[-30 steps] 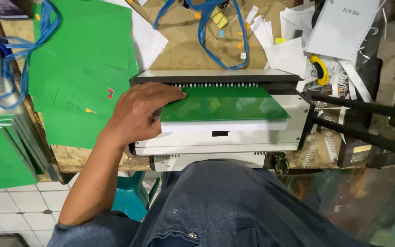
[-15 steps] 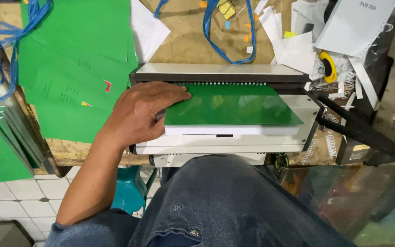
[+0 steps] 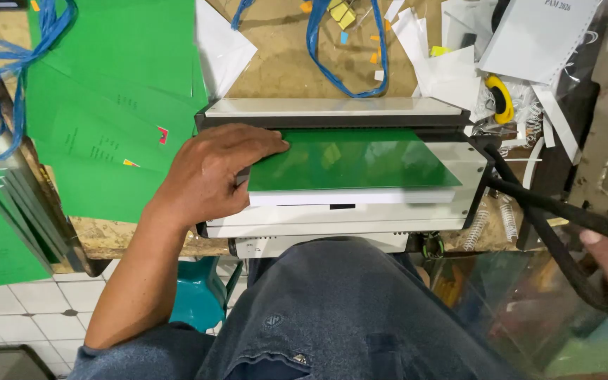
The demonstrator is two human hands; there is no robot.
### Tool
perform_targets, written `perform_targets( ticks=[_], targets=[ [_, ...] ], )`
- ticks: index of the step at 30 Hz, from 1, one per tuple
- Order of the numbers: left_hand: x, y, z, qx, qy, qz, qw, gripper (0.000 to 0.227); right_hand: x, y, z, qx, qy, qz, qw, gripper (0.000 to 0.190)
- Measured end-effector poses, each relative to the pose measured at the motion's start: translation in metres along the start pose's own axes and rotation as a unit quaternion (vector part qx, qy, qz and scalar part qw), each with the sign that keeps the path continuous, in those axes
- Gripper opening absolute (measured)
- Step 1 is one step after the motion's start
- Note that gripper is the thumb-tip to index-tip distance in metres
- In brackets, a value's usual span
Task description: The person uses a spiral binding machine to bind green notebook covers. They insert the covers into the machine, feed a spiral wire through the holes, and use pliers to close the wire ends. The finished notebooks are stacked on the table.
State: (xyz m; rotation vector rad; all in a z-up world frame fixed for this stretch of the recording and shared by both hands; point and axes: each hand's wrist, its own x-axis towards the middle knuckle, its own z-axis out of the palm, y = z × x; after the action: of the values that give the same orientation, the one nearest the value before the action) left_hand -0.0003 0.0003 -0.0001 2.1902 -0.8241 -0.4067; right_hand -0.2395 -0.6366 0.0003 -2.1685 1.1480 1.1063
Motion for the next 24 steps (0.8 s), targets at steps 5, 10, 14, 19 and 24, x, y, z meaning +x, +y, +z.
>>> perform_targets(
  ticks=[5, 10, 14, 19, 24],
  targets=[
    [-0.002, 0.0, -0.006, -0.055, -0.012, 0.026, 0.998, 0.058, -0.069, -0.059, 0.031, -0.099, 0.003, -0.022, 0.995, 0.059],
    [-0.003, 0.007, -0.01, -0.122, -0.014, 0.037, 0.992, 0.051, -0.093, -0.073, 0.048, -0.251, 0.063, -0.085, 0.962, 0.055],
    [-0.003, 0.005, -0.01, -0.121, -0.01, 0.044, 0.992, 0.049, -0.086, -0.05, 0.063, -0.33, 0.076, -0.072, 0.938, 0.039],
    [-0.003, 0.006, -0.011, -0.128, -0.01, 0.042, 0.991, 0.047, -0.092, -0.051, 0.08, -0.433, 0.111, -0.107, 0.888, 0.04],
    [-0.004, 0.005, -0.009, -0.129, -0.004, 0.051, 0.99, 0.046, -0.084, -0.054, 0.106, -0.482, 0.069, 0.053, 0.872, 0.038]
  ],
)
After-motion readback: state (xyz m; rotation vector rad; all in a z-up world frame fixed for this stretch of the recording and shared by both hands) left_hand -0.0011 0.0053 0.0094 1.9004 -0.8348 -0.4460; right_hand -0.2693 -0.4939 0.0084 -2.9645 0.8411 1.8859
